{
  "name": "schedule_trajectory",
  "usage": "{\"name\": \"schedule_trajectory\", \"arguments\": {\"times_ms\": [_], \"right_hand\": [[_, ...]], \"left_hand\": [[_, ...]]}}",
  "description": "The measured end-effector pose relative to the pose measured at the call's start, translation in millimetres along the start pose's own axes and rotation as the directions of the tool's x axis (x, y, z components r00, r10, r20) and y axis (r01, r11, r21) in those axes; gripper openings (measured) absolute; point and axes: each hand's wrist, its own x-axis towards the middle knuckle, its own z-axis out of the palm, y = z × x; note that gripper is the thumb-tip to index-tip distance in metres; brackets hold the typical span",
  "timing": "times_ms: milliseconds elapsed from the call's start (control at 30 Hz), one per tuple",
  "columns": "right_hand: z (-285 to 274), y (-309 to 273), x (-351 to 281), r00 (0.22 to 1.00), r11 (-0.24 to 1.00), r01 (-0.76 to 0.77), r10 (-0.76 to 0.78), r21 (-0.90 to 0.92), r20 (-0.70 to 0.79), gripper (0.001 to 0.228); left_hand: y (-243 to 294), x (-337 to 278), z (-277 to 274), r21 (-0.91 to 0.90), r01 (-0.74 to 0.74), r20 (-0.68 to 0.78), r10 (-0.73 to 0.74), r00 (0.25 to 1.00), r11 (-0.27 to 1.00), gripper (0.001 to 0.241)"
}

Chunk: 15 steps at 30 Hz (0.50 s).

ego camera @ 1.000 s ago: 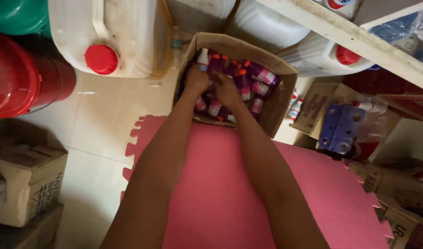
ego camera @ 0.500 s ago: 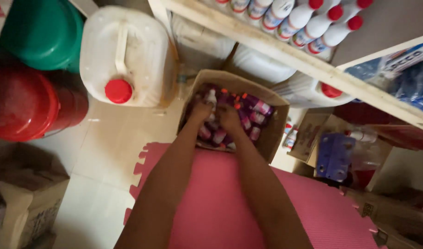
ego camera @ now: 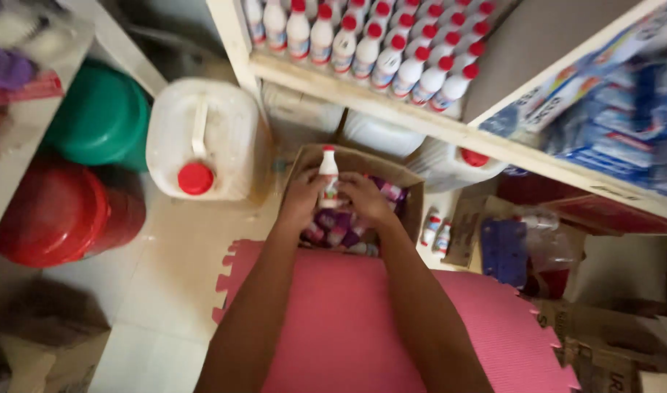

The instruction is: Stocking bottles of bleach from a cardboard box onto a low retail shelf.

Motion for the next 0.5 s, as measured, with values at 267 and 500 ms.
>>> {"name": "schedule_trajectory", "arguments": {"times_ms": [267,500], "right_hand": [[46.5,-49.6,-145.1,0.998,0.969,0.063,-0.057,-0.239,0.029,0.043],[20.6,33.1,-154.5,0.991,0.993,0.116,-0.114,0.033,-0.068,0.036]], "left_hand": [[72.3,-137.7,61.8,0.08,0.082,0.057,-0.086,0.995,0.993,0.029],[-28.6,-105.8,17.7,0.078,0.027,0.116,-0.036,0.993,0.997,0.028]]}}
